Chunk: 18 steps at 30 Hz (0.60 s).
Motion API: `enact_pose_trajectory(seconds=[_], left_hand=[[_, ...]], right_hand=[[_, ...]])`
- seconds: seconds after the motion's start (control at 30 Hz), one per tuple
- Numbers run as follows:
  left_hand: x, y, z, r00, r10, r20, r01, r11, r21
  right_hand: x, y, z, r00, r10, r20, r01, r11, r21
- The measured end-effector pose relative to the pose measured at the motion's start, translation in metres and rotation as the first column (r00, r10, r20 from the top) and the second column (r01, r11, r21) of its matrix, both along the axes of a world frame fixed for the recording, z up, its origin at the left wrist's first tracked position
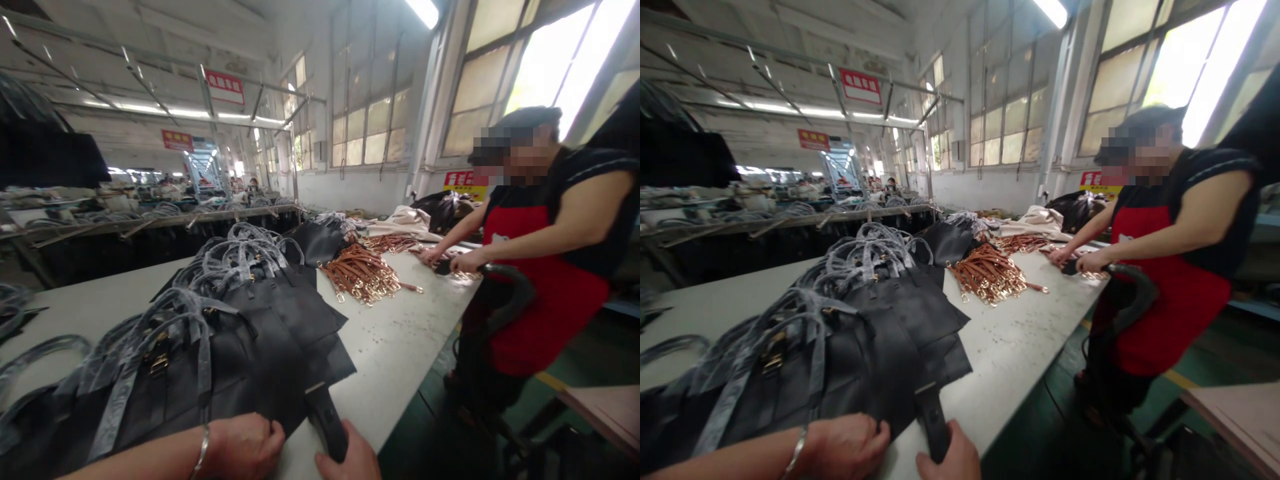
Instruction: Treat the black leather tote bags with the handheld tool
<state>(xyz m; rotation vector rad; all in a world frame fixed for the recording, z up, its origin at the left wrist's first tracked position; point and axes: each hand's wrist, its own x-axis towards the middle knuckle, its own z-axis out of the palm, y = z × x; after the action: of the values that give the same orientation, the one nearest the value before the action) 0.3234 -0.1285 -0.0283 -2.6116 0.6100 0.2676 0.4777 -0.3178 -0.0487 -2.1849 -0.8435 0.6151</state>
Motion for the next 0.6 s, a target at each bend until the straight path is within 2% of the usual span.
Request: enact_pose_trajectory(seconds=[0.07, 0.1, 0.13, 0.17, 0.23, 0.3, 0.33, 0.5, 0.6], left_hand=[[0.005, -0.002, 0.004, 1.000, -0.015, -0.016, 0.014, 1.000, -0.020], [0.009, -0.003, 0.006, 1.000, 0.018, -0.017, -0.019, 0.999, -0.043], [0.014, -0.002, 0.009, 0.996, 0.087, -0.014, -0.088, 0.992, -0.089], [0.018, -0.001, 0.013, 0.979, 0.205, -0.011, -0.204, 0.967, -0.155], [0.025, 0.005, 0.020, 0.876, 0.482, -0.008, -0.463, 0.835, -0.297], [0.026, 0.015, 0.027, 0.799, 0.601, -0.016, -0.563, 0.739, -0.370], [0.024, 0.019, 0.030, 0.799, 0.601, -0.031, -0.563, 0.728, -0.391], [0.002, 0.032, 0.040, 0.886, 0.432, -0.166, -0.449, 0.713, -0.539], [-0.003, 0.031, 0.039, 0.874, 0.452, -0.178, -0.469, 0.691, -0.550]], right_hand=[[0.001, -0.004, 0.005, 1.000, 0.027, -0.016, -0.026, 0.998, 0.052], [0.002, -0.005, 0.006, 0.999, 0.032, -0.027, -0.030, 0.998, 0.060], [0.003, -0.006, 0.006, 0.998, 0.038, -0.040, -0.035, 0.998, 0.061], [0.004, -0.006, 0.006, 0.998, 0.045, -0.051, -0.042, 0.997, 0.058], [0.005, -0.006, 0.003, 0.996, 0.063, -0.068, -0.059, 0.997, 0.059], [0.005, -0.006, 0.000, 0.995, 0.068, -0.075, -0.063, 0.996, 0.067], [0.005, -0.006, -0.001, 0.995, 0.068, -0.077, -0.063, 0.996, 0.071], [0.008, -0.006, -0.003, 0.992, 0.087, -0.091, -0.080, 0.994, 0.076], [0.010, -0.006, -0.004, 0.990, 0.101, -0.097, -0.092, 0.991, 0.094]])
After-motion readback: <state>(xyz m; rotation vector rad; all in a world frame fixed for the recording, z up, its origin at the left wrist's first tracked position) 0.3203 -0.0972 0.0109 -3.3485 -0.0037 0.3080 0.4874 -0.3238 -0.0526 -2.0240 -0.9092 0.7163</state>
